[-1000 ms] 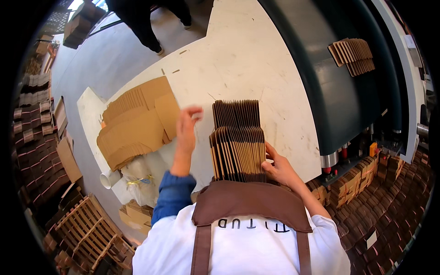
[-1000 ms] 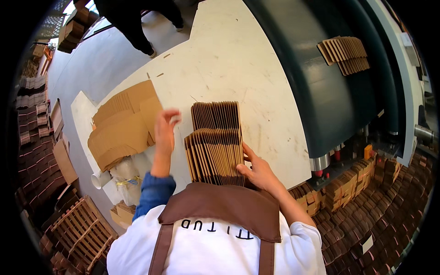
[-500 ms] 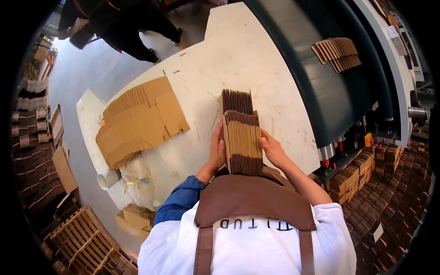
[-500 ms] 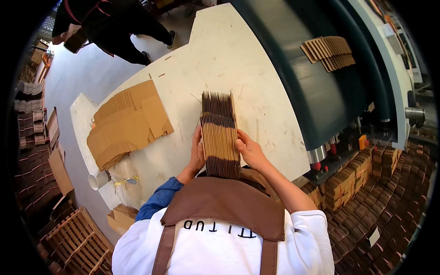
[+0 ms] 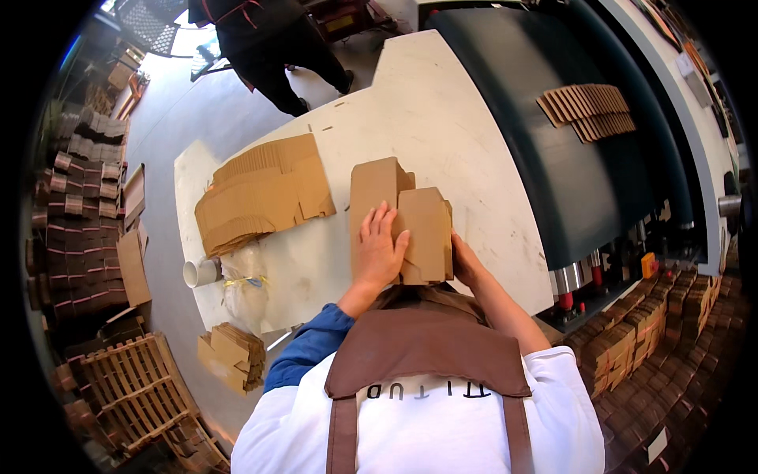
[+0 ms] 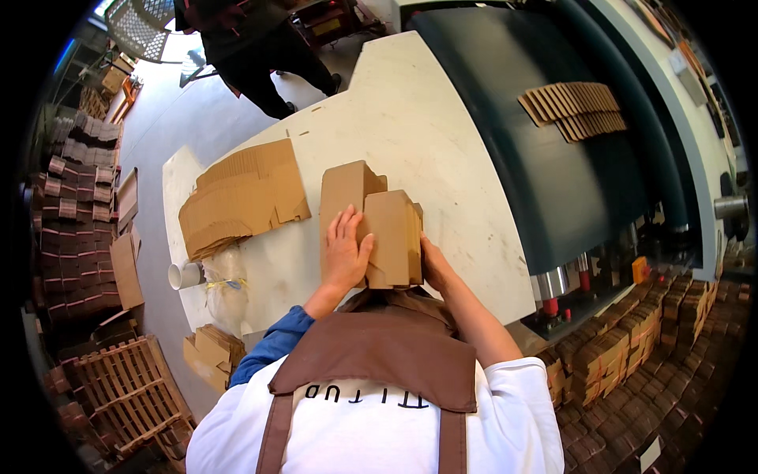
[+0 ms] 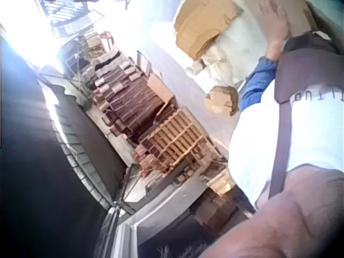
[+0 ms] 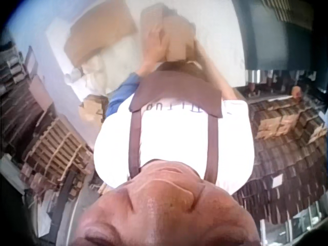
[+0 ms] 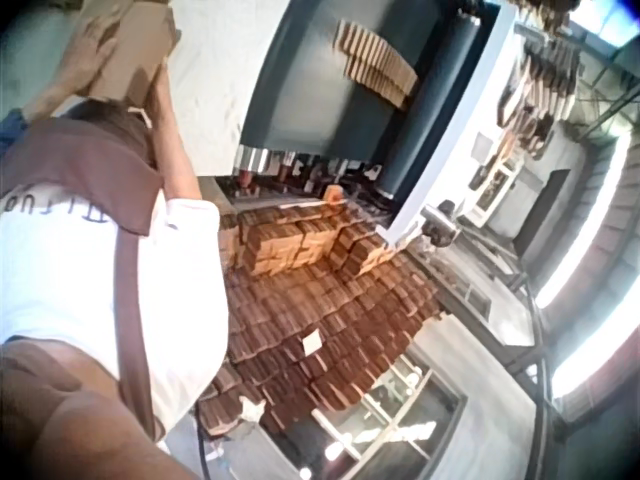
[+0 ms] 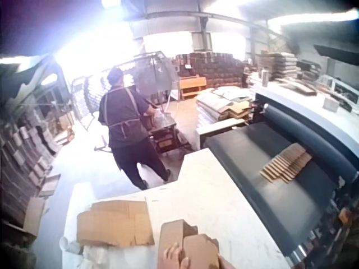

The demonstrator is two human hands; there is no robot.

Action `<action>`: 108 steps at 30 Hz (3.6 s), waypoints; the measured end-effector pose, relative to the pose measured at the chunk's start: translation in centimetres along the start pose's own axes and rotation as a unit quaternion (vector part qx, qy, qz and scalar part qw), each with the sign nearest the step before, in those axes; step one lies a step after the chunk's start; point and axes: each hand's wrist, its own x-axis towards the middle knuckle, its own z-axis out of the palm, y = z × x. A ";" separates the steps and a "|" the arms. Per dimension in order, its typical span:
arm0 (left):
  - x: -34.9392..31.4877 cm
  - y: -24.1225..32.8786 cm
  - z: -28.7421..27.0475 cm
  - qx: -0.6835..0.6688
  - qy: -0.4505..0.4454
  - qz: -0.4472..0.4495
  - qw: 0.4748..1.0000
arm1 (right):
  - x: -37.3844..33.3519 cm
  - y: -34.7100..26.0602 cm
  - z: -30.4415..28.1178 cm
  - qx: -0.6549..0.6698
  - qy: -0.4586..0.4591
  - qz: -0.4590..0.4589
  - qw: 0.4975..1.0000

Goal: The person repeatedly picks up stacks of corrugated cardboard pieces from a conveyor belt and a table, aligns them, and places them into bundles. The person works alongside another worker in a warehouse setting.

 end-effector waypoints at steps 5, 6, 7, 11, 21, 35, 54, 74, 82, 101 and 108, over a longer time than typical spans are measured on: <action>-0.2 3.1 4.1 0.091 0.003 0.015 0.996 | 0.2 -1.6 -3.4 -0.264 0.181 -0.045 0.946; -0.3 3.0 4.6 0.090 0.013 0.011 0.996 | 0.5 -1.9 -3.1 -0.302 0.207 -0.099 0.925; -0.5 2.9 4.8 0.089 0.019 0.006 0.996 | 0.4 -2.1 -2.6 -0.337 0.234 -0.149 0.900; -0.7 3.1 3.8 0.122 -0.011 0.010 0.992 | -0.6 -4.5 -0.3 -0.335 0.187 -0.134 0.914; 3.8 5.9 1.3 -0.001 -0.163 0.041 0.986 | -0.1 -3.1 -0.9 -0.409 0.204 -0.145 0.877; 22.0 10.9 19.9 -0.679 -0.270 -0.283 0.621 | 1.4 -0.8 -2.1 -0.328 0.219 -0.224 0.891; 24.9 7.5 17.0 -0.872 -0.157 -0.432 0.166 | 13.1 -7.2 -2.5 -0.292 0.235 -0.098 0.922; 6.4 9.9 4.5 -0.324 -0.099 -0.021 0.940 | 4.4 1.3 -12.0 -0.533 0.162 -0.072 0.828; -2.9 5.9 -0.2 -0.036 0.001 -0.098 0.995 | -0.1 -2.3 -5.3 -0.168 0.162 0.035 0.972; -3.2 -7.8 -6.5 -0.575 -0.216 -0.240 0.752 | -4.0 -3.4 9.8 -0.327 0.026 -0.031 0.944; -2.8 -9.4 -7.5 -0.538 -0.265 -0.200 0.775 | -3.7 -2.2 10.5 -0.317 0.029 -0.056 0.946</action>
